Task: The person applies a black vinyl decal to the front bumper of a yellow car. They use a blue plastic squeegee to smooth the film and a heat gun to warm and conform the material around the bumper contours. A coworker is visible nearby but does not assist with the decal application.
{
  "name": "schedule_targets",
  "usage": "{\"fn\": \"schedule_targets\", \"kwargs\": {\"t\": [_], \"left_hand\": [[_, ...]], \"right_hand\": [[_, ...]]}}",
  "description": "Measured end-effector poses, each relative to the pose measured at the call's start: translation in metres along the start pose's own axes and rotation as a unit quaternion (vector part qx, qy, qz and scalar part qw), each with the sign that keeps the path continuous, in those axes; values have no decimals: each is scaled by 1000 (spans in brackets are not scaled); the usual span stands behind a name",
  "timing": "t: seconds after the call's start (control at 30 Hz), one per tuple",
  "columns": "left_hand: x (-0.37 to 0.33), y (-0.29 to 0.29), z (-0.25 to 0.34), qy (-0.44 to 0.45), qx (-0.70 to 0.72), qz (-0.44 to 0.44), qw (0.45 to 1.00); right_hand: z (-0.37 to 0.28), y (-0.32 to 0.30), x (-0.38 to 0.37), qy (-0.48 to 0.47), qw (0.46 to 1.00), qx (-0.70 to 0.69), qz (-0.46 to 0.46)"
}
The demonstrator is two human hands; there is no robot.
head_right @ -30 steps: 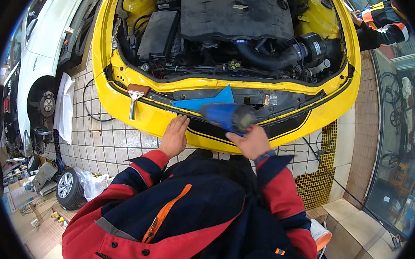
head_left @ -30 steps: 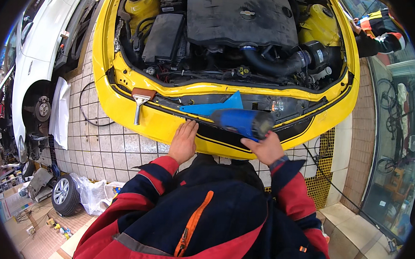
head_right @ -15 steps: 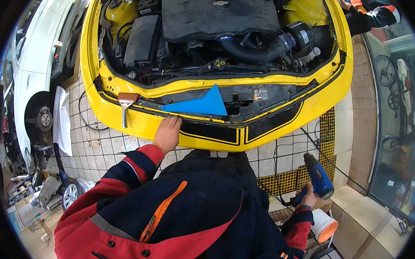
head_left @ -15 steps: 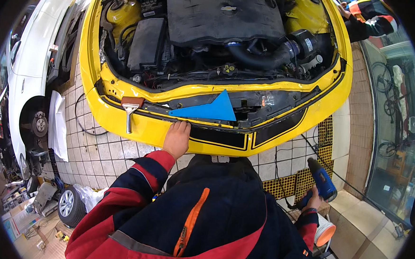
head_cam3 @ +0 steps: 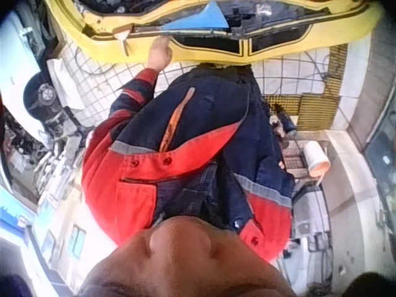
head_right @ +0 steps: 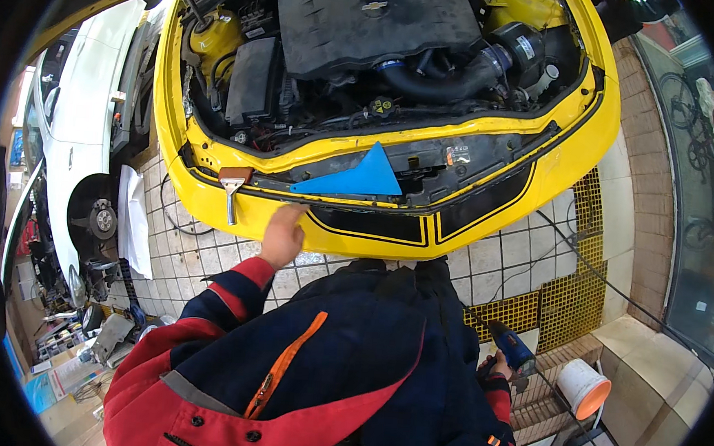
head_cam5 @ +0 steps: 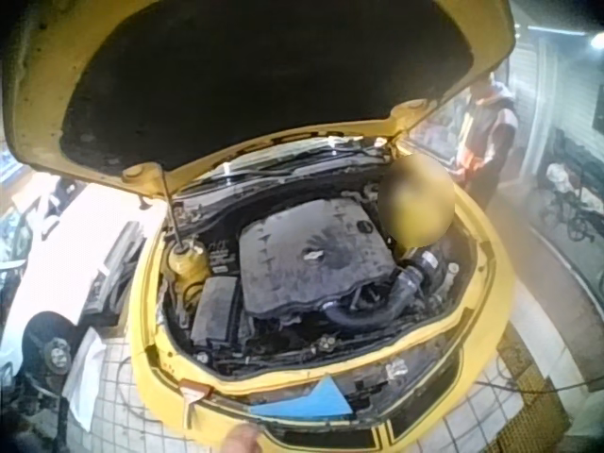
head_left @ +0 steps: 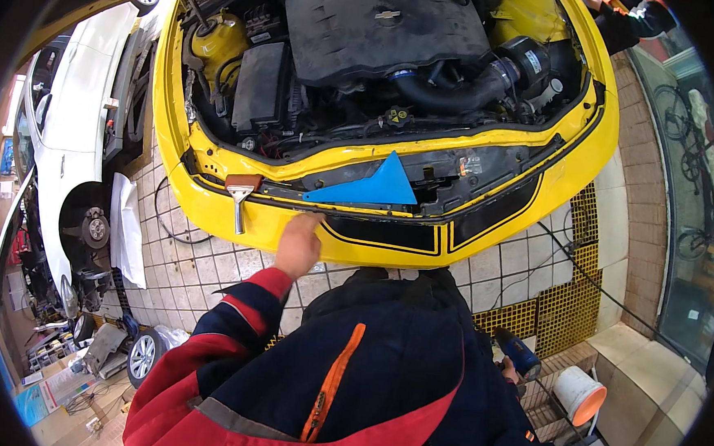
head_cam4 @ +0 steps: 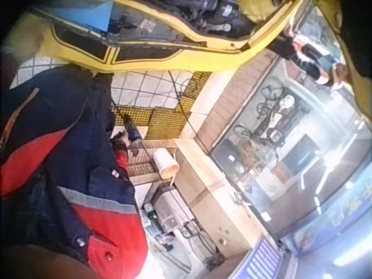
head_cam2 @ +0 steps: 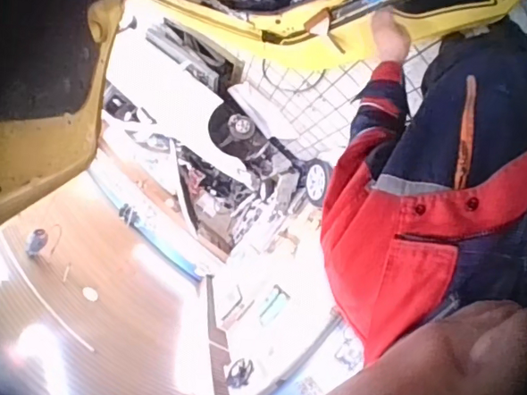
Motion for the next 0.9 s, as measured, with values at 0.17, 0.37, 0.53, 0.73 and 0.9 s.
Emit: {"fn": "schedule_targets", "kwargs": {"t": [0.17,0.37,0.53,0.73,0.9], "left_hand": [[-2,30,49,104,-65,-8,992],[-22,38,38,82,-10,-36,996],[-24,43,40,80,-46,-64,994],[-29,58,48,63,-132,-117,982],[-39,29,21,-30,47,-28,998]], "right_hand": [[-8,27,19,-22,997,54,-40],[-31,29,1,-27,996,66,-52],[-36,27,-15,-37,995,65,-72],[-45,32,-26,-41,994,68,-70],[-48,50,-21,-38,996,22,-73]]}}
Point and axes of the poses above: each hand's wrist, its own x-axis away from the middle knuckle, its own y-axis out of the palm, z = x × y, the point moved 7 cm from there along -x, towards the middle knuckle, and after that the axes turned 10 degrees about -x, right-handed, at the moved point
